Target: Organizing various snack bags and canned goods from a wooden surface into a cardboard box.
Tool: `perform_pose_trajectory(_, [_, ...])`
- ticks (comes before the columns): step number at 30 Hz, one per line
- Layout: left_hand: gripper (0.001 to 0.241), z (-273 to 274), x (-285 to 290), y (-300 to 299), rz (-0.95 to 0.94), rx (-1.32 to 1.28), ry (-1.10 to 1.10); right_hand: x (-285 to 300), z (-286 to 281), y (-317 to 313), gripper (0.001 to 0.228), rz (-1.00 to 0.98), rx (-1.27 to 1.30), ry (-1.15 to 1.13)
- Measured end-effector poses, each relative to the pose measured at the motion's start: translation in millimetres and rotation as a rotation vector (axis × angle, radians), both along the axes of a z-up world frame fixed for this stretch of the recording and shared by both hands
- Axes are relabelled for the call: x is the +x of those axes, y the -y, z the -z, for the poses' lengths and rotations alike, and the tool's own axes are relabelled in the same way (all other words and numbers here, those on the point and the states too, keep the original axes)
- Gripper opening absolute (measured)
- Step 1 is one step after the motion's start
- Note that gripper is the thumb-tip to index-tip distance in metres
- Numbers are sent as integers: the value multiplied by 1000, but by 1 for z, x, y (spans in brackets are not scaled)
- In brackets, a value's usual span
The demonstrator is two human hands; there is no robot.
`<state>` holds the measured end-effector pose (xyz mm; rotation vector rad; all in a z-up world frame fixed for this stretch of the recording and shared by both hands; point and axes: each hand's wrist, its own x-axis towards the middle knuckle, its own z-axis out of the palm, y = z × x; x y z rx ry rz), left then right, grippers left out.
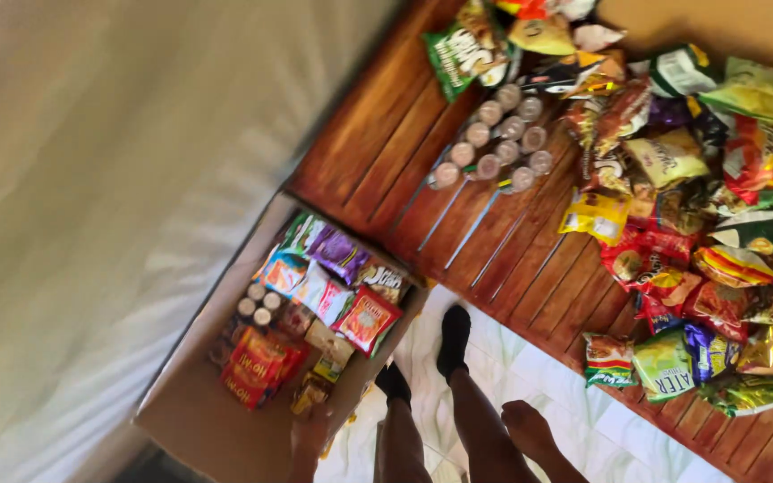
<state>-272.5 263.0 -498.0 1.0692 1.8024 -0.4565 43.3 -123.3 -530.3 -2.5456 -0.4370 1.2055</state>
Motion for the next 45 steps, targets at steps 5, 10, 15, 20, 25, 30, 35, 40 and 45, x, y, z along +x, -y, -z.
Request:
perform_pose_trajectory(5, [13, 39, 107, -6, 731, 629, 458, 26, -4, -17, 31, -186, -8, 8])
perform_pose_trajectory(10, [13, 55, 243, 21, 83, 56, 763, 78, 14, -45, 30, -76, 75, -68])
perform_pose_trajectory(15, [20, 55, 352, 36, 1215, 1051, 911, 151, 36, -74, 30, 22, 98, -24])
perform_pose_trajectory(20, [41, 76, 424, 37, 446, 206, 898, 237, 58, -128, 39, 146, 266, 66])
perform_pose_trajectory(25, [66, 38, 507, 14, 140, 84, 905, 308, 22, -227, 45, 273, 385, 112])
perform_pose_trajectory(30, [76, 49, 574, -7, 424, 130, 718, 344, 0, -299, 63, 326, 701, 231])
perform_pose_trajectory(35, [74, 52, 591, -6, 509, 335, 788, 339, -4, -312, 66, 290, 567, 361])
perform_pose_trajectory(40, [73, 31, 576, 3, 448, 479, 834, 330, -40, -309, 78, 359, 604, 361])
perform_pose_trajectory(45, [63, 30, 541, 31, 574, 378, 808, 307, -23, -281, 62, 261, 484, 284])
